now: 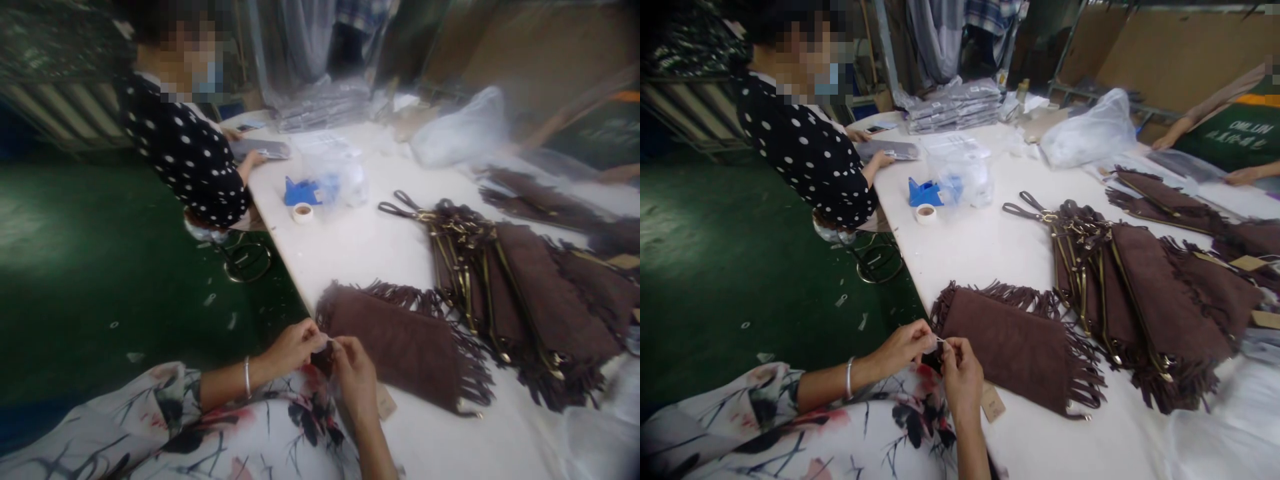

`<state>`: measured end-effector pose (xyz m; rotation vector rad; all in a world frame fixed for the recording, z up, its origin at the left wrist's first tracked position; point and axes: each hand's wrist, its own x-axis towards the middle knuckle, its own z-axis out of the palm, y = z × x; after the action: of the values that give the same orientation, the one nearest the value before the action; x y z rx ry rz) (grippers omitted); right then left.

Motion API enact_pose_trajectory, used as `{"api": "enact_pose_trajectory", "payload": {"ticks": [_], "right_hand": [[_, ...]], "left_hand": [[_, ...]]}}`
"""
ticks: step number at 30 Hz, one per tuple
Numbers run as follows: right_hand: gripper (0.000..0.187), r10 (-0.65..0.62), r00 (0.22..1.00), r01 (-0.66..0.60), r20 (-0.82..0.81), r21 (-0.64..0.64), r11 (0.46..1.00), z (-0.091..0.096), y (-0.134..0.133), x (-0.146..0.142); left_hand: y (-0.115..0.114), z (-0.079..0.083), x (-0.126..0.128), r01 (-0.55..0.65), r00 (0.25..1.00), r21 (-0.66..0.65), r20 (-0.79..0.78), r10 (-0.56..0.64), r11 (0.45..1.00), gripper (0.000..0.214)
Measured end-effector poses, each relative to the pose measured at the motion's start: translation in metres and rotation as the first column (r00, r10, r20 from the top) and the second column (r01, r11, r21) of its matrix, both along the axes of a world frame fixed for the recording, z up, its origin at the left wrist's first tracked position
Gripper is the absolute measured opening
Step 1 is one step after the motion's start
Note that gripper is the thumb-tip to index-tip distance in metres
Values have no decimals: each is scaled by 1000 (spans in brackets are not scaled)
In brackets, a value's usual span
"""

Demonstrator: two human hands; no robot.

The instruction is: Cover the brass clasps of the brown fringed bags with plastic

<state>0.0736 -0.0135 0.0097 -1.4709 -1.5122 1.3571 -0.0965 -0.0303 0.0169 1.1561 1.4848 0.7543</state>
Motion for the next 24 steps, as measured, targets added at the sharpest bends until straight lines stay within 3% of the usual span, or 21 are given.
{"api": "enact_pose_trajectory", "payload": {"ticks": [3,7,11,14,18,24], "right_hand": [[30,11,997,-15,70,50,999,1,0,0],[30,6,994,-10,110,37,999,1,0,-2],[31,4,989,-12,146,53,999,4,-2,-3],[29,30,965,-64,261,125,990,6,-6,-4],[26,40,907,-149,418,231,961,7,-11,-5],[29,43,846,-243,531,313,918,8,-14,-9]], "left_hand": [[4,-12,2,-47,998,-74,-33,44,996,42],[5,-22,-3,-13,1000,-148,-16,10,989,26],[1,-22,-11,20,1000,-87,-10,-21,996,18],[-1,-20,-15,50,999,-38,10,-50,998,21],[-2,-24,-16,81,995,-59,65,-77,995,24],[-3,-33,-18,91,987,-92,143,-77,992,28]]}}
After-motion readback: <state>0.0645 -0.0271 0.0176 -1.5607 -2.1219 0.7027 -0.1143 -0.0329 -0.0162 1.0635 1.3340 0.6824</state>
